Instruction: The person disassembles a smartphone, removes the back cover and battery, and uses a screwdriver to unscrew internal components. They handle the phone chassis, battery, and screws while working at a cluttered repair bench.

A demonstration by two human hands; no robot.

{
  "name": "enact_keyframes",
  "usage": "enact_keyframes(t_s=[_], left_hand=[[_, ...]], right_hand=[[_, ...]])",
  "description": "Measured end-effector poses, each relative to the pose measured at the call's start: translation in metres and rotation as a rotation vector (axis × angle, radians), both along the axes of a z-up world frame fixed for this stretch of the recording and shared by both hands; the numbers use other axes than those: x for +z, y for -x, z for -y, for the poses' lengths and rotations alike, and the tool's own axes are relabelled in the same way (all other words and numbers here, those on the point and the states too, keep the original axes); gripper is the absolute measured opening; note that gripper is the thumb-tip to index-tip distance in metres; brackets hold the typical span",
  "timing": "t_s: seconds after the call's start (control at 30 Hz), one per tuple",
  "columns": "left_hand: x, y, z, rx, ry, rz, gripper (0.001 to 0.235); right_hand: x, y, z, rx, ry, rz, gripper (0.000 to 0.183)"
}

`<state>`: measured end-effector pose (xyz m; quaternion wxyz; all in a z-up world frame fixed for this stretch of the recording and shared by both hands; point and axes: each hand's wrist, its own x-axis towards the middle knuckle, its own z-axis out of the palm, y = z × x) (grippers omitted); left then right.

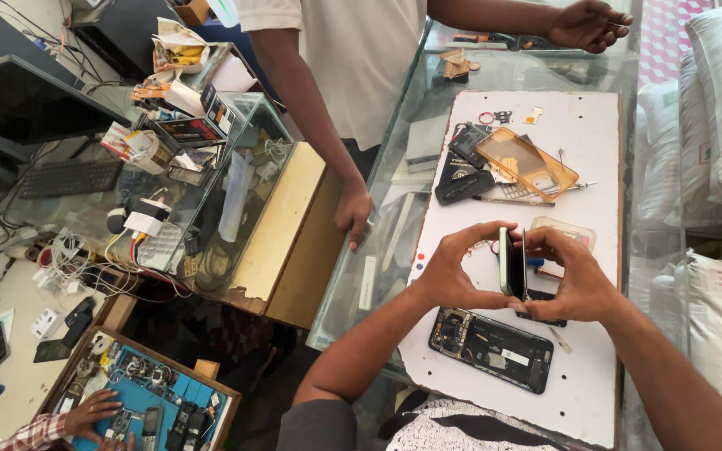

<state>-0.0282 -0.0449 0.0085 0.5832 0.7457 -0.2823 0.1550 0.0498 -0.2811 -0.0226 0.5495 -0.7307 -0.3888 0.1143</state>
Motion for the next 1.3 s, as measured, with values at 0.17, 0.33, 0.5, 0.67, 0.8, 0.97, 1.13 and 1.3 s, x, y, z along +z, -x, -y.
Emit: enact_keyframes(t_s=[0.17,0.33,0.5,0.67,0.8,0.97,1.13,1.3], left_hand=[[0.004,0.001,0.001,0.014,-0.035,0.018,0.095],[0.006,0.001,0.002,-0.014,-0.033,-0.006,0.096],[0.005,0.002,0.001,-0.047,-0.019,-0.057,0.096],[-0.001,0.001,0.003,-0.057,0.017,-0.108,0.093],[-0.008,-0.001,0.004,-0.057,0.049,-0.102,0.090],[-0.012,-0.003,0.004,-0.076,0.074,-0.040,0.087],[-0.016,-0.008,0.001,-0.059,0.074,-0.060,0.088],[-0.037,-0.015,-0.004,-0.091,0.147,-0.106,0.092]], right_hand=[[0.003,-0.001,-0.001,-0.001,0.027,0.061,0.093],[0.009,0.002,-0.003,-0.030,0.099,0.079,0.094],[0.016,0.005,-0.005,-0.001,0.100,0.100,0.089],[0.017,0.006,-0.005,-0.013,0.117,0.105,0.089],[0.014,0.005,-0.004,-0.001,0.043,0.135,0.085],[0.010,0.005,-0.003,-0.017,0.050,0.153,0.088],[0.005,0.001,-0.001,-0.027,0.045,0.142,0.087],[-0.006,0.000,0.007,0.034,-0.071,0.127,0.084]])
